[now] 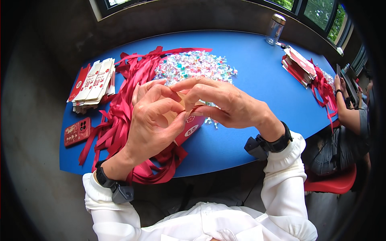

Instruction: Assembling a small decorative gift box, filling it with colorful items, and tying it closed with a red ribbon.

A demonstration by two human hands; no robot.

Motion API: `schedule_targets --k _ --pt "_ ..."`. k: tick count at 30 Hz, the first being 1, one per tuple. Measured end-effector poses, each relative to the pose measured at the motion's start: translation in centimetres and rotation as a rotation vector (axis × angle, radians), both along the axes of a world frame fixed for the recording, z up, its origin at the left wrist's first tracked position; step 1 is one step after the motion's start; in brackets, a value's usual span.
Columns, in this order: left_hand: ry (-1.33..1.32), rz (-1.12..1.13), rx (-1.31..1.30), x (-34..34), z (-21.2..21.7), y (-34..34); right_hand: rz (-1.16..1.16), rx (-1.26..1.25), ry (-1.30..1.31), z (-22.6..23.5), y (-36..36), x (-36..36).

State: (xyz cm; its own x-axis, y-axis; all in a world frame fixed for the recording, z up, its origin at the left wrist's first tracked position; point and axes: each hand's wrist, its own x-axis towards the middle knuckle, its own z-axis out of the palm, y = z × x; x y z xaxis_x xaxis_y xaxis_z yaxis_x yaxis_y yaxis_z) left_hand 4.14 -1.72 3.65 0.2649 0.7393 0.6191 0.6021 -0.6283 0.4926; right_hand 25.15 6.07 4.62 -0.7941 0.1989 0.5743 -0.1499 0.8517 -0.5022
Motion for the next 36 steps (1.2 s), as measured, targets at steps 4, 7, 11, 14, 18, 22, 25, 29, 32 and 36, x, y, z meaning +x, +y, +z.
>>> schedule_targets --k 4,7,11,14,18,22,25,29,32,36 --pt "0.001 -0.012 0.005 0.1 0.0 0.0 -0.045 0.111 0.002 -0.1 0.1 0.3" --pt "0.009 -0.021 0.014 0.0 -0.1 0.1 -0.083 0.179 0.010 -0.3 0.1 0.1" --pt "0.030 -0.019 0.029 0.0 -0.1 0.1 -0.083 0.191 0.053 -0.4 -0.2 -0.1" --pt "0.034 -0.012 0.046 0.0 -0.3 0.0 -0.060 0.186 0.038 -0.3 0.0 -0.1" --pt "0.071 -0.042 0.047 -0.1 -0.1 -0.2 -0.011 0.093 0.084 -0.7 0.3 -0.1" --pt "0.099 -0.058 0.044 -0.5 0.0 -0.3 -0.010 -0.007 0.041 -0.5 0.2 -0.2" --pt "0.104 -0.050 0.095 -0.4 -0.5 0.0 0.016 -0.102 0.069 -0.5 0.2 -0.4" --pt "0.136 -0.012 0.127 -0.1 -0.2 -0.1 0.082 -0.133 0.132 -0.1 0.3 -0.3" --pt "0.115 -0.025 0.191 -0.1 -0.3 -0.1 0.142 -0.320 0.138 0.0 0.7 0.1" --pt "0.053 -0.147 0.214 -0.9 -0.4 0.2 0.138 -0.497 -0.013 1.1 1.1 1.7"
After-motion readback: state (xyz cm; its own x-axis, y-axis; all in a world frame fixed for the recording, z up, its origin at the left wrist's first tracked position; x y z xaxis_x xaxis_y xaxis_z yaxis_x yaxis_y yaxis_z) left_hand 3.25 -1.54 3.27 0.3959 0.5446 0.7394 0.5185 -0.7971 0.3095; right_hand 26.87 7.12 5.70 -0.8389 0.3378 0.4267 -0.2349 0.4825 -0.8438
